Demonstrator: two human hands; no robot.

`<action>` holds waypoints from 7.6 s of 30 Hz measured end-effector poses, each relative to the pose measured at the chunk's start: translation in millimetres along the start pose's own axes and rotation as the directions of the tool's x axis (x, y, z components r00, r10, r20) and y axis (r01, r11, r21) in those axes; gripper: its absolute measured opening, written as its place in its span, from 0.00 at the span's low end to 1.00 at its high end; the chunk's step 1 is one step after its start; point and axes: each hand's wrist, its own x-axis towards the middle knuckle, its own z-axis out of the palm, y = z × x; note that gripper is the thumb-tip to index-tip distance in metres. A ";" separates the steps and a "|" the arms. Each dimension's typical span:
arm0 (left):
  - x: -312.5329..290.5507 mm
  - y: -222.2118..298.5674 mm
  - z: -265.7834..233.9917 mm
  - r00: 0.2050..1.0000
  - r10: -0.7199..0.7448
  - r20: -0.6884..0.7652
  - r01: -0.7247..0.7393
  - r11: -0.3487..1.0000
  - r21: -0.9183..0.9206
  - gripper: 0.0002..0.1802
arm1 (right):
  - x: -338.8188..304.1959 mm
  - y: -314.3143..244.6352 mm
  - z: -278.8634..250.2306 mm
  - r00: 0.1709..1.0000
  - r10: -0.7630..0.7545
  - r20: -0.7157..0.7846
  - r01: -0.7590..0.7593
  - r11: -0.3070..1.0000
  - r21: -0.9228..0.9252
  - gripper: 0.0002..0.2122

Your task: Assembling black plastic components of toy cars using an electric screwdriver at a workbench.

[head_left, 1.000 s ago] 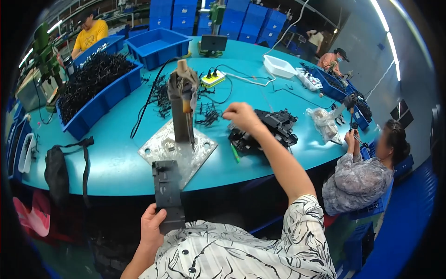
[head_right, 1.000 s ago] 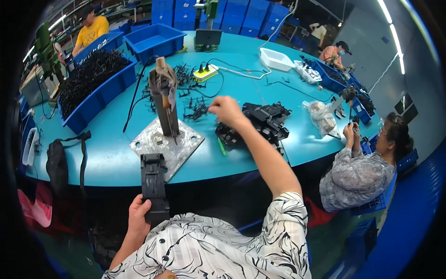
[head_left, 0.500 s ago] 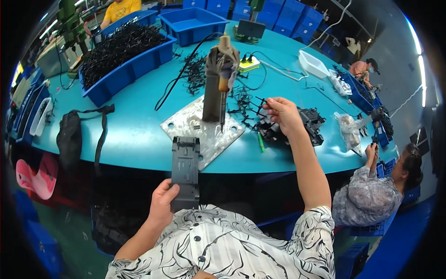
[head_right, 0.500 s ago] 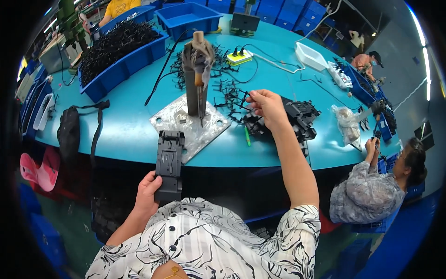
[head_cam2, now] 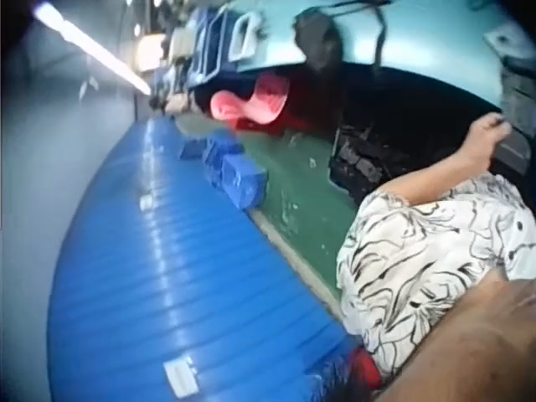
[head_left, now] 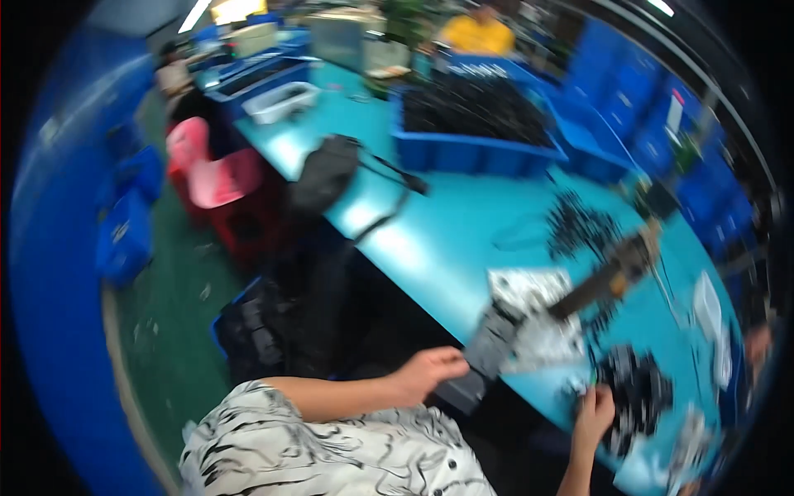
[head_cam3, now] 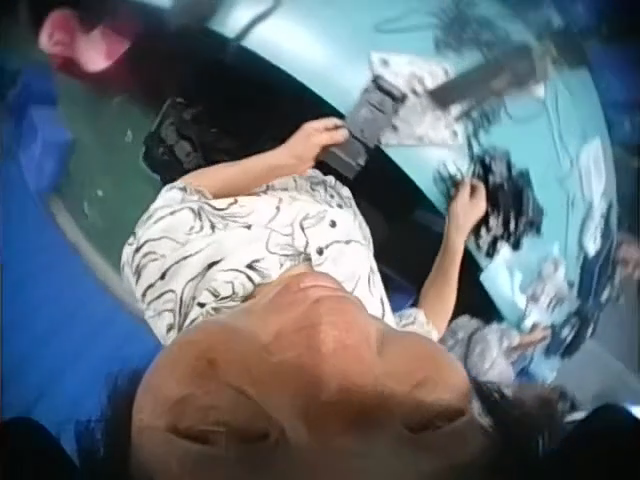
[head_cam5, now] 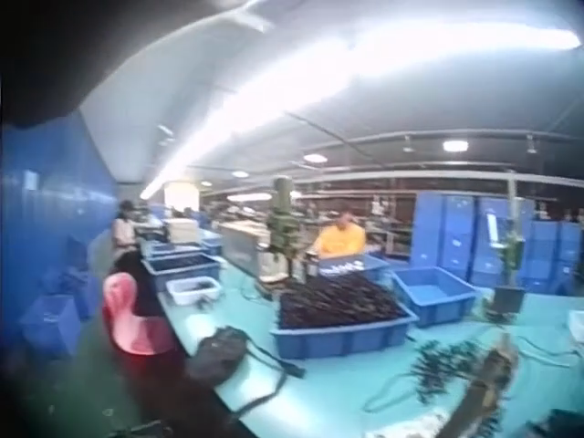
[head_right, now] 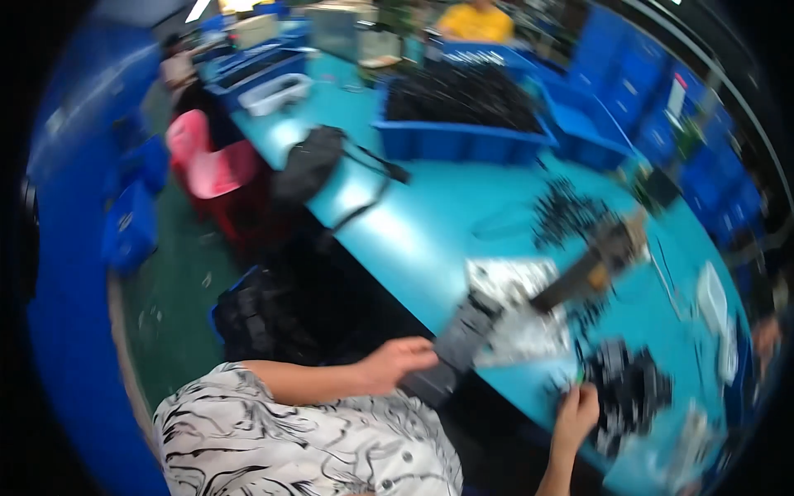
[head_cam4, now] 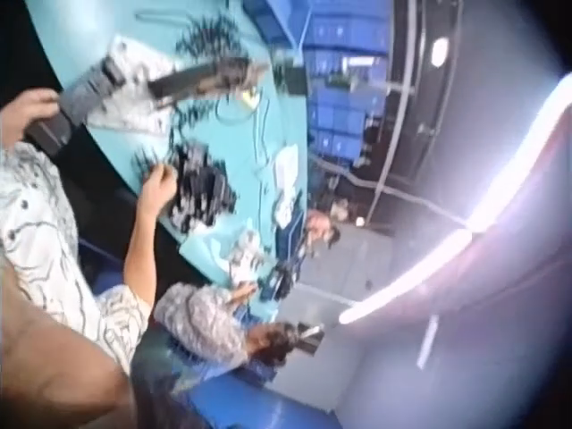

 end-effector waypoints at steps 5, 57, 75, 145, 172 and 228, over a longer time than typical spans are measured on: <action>-9.0 2.7 4.3 0.999 -0.034 0.010 0.034 0.998 -0.058 0.09 | -6.7 -14.7 4.6 0.981 -0.192 -0.023 0.160 0.875 -0.456 0.10; -15.4 22.3 16.5 0.999 0.021 0.040 -0.024 0.998 0.059 0.16 | -65.8 -87.0 72.5 0.678 -0.718 0.160 0.719 0.693 0.061 0.11; -27.4 13.1 19.1 0.996 0.032 0.079 -0.042 0.991 0.125 0.12 | -81.1 -78.2 106.4 0.680 -0.706 0.198 0.703 0.704 0.097 0.12; 15.5 28.2 69.3 0.869 0.363 0.337 -0.463 0.355 0.812 0.17 | -111.2 -48.0 77.4 0.884 0.303 0.356 -0.437 0.266 0.859 0.10; 74.4 30.1 82.6 0.980 -0.136 0.141 0.094 0.958 0.272 0.17 | -44.6 -46.5 79.3 0.933 0.169 0.319 -0.354 0.256 0.900 0.14; 103.3 49.3 96.4 0.987 -0.047 0.153 0.003 0.960 0.280 0.19 | -15.2 -62.4 81.0 0.963 0.191 0.190 -0.250 0.366 0.897 0.13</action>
